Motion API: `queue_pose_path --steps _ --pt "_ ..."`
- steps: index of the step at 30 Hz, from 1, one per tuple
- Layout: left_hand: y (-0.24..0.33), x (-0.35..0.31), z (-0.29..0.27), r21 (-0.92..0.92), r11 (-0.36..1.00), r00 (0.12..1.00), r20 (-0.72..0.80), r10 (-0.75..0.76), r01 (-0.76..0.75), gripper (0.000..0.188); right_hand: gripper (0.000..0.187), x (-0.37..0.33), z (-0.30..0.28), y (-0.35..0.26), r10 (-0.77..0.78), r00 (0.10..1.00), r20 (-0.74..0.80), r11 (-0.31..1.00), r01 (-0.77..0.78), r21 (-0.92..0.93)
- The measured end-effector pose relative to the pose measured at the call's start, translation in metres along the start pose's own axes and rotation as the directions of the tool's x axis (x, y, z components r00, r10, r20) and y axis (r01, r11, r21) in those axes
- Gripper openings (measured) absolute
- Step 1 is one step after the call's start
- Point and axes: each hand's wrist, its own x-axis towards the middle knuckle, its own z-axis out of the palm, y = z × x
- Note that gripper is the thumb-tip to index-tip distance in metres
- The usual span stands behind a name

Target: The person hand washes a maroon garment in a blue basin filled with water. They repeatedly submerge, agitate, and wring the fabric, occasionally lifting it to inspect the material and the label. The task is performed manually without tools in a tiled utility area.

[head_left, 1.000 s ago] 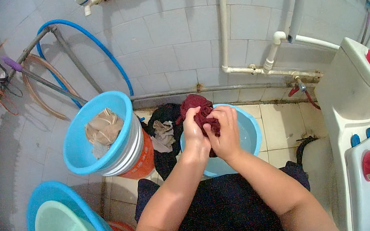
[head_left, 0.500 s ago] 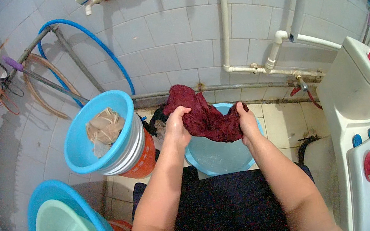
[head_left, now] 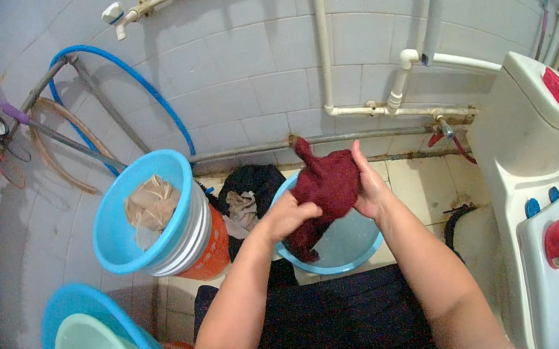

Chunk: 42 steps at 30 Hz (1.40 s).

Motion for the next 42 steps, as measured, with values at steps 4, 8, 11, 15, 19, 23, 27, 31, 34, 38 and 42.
queue_pose_path --steps 4,8,11,15,19,23,27,31,34,38,42 --pt "-0.018 -0.001 0.003 0.276 0.959 0.965 0.263 -0.020 -0.056 0.063 0.042 0.008 -0.011 -0.004 -0.090 0.996 0.025 0.994 0.088 0.065" --pt "0.000 -0.003 -0.008 0.289 0.950 0.975 0.148 -0.163 0.115 0.050 0.034 0.001 -0.007 -0.015 -0.213 0.976 0.050 0.976 0.210 0.051" --pt "-0.004 -0.003 -0.024 0.134 0.975 0.980 -0.106 -0.166 0.180 0.032 0.039 -0.003 -0.001 -0.019 -0.231 0.971 0.061 0.972 0.227 0.055" --pt "0.001 -0.001 -0.028 0.007 0.998 0.968 -0.242 0.070 -0.070 0.051 0.043 -0.005 -0.007 -0.023 -0.240 0.969 0.064 0.971 0.240 0.007" --pt "0.014 -0.001 -0.023 -0.370 0.907 0.971 -0.200 0.132 -0.200 0.052 0.041 -0.014 0.003 -0.018 -0.149 0.977 0.156 0.957 0.182 -0.227" --pt "-0.001 0.009 -0.023 -0.495 0.840 0.955 -0.282 0.086 -0.222 0.039 0.042 -0.020 0.015 -0.007 -0.096 0.959 0.266 0.878 0.207 -0.431" --pt "0.005 0.009 -0.024 -0.553 0.697 0.859 -0.478 0.184 -0.457 0.033 0.041 -0.020 0.016 -0.006 -0.086 0.985 0.151 0.924 0.135 -0.359" --pt "0.001 0.009 -0.040 -0.784 0.362 0.861 -0.485 0.152 -0.505 0.034 0.038 -0.014 0.011 -0.005 -0.151 0.985 0.079 0.920 0.170 -0.354" --pt "-0.001 0.006 -0.041 -0.854 0.329 0.910 -0.412 0.049 -0.404 0.038 0.038 -0.011 0.013 -0.007 -0.257 0.965 0.054 0.892 0.258 -0.372" --pt "-0.005 0.010 -0.039 -0.891 0.349 0.949 -0.315 -0.013 -0.291 0.033 0.033 -0.004 0.006 -0.011 -0.305 0.951 -0.040 0.901 0.275 -0.337" --pt "0.001 0.005 -0.033 -0.779 0.555 0.941 -0.338 0.021 -0.292 0.043 0.033 -0.002 0.003 -0.013 -0.292 0.946 -0.137 0.941 0.259 -0.218"
